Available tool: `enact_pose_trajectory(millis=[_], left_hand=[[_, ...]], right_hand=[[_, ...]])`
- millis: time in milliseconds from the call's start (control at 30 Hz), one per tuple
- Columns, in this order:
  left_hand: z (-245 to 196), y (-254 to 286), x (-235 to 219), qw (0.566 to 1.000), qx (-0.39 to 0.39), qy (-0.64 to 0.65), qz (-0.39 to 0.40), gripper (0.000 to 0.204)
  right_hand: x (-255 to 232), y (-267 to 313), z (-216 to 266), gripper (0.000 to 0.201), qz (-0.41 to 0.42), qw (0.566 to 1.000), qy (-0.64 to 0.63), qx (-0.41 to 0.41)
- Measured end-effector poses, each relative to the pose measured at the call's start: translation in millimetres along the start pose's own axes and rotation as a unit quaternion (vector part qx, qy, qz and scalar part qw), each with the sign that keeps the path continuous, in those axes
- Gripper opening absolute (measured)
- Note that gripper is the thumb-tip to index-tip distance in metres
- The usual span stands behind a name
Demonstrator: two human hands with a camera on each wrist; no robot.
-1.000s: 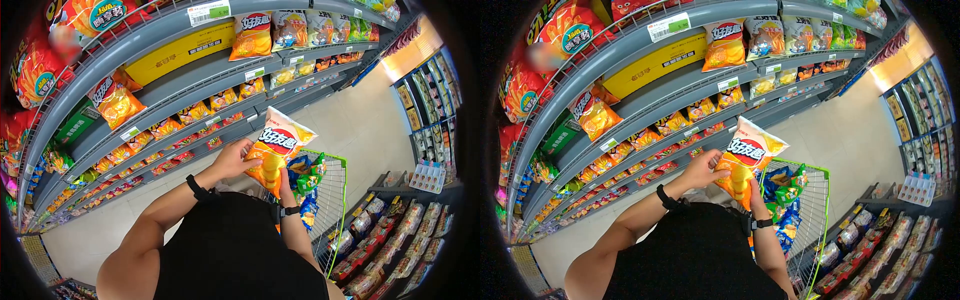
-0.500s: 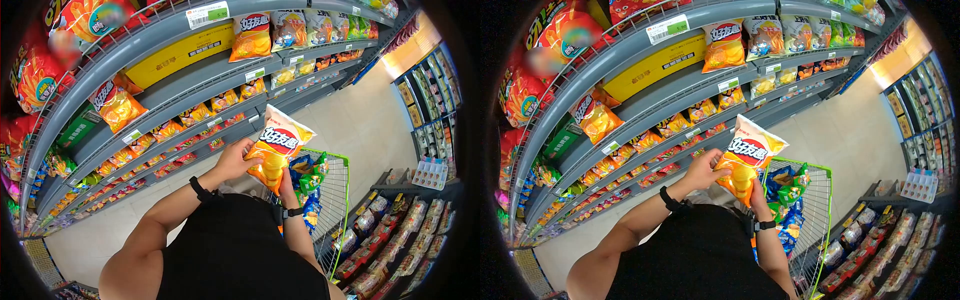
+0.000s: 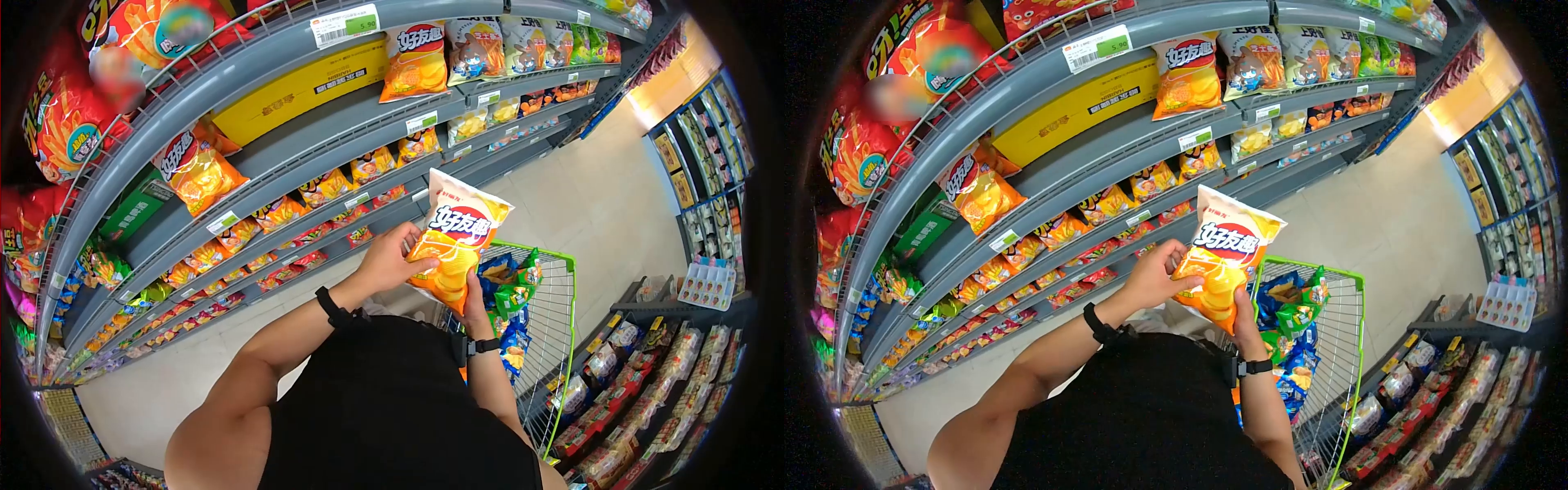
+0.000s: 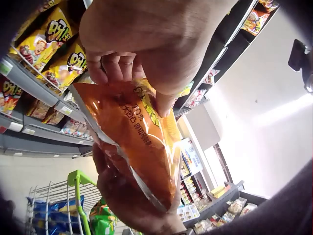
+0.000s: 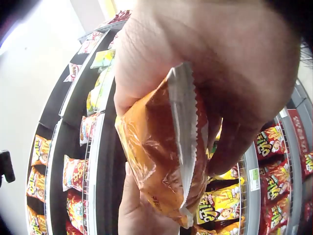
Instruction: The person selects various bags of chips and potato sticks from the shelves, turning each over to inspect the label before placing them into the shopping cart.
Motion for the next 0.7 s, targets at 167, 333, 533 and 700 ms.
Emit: enact_pose_trajectory(millis=[167,333,533,700], left_hand=[[6,0,3,0.999,0.034,0.0,-0.02,0.081],[33,-3,29,0.995,-0.029,0.046,0.089,0.089],[32,-4,23,0.996,-0.015,0.071,0.045,0.078],[22,-5,16,0.998,-0.013,0.056,0.039,0.067]], right_hand=[[-7,-2,-4,0.064,-0.008,1.0,0.0,0.019],[2,-1,-6,0.062,0.006,0.999,0.041,0.025],[-1,-1,-7,0.061,0.004,0.998,0.054,0.022],[12,-3,-1,0.059,0.012,0.999,0.031,0.009]])
Point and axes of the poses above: each hand's wrist, its own y-axis away from the middle knuckle, its own x-axis out of the palm, z = x × y, the point moved 10 cm from there along -y, towards the middle knuckle, and after that the axes turned 7 degrees about -x, right-handed, at the moved point
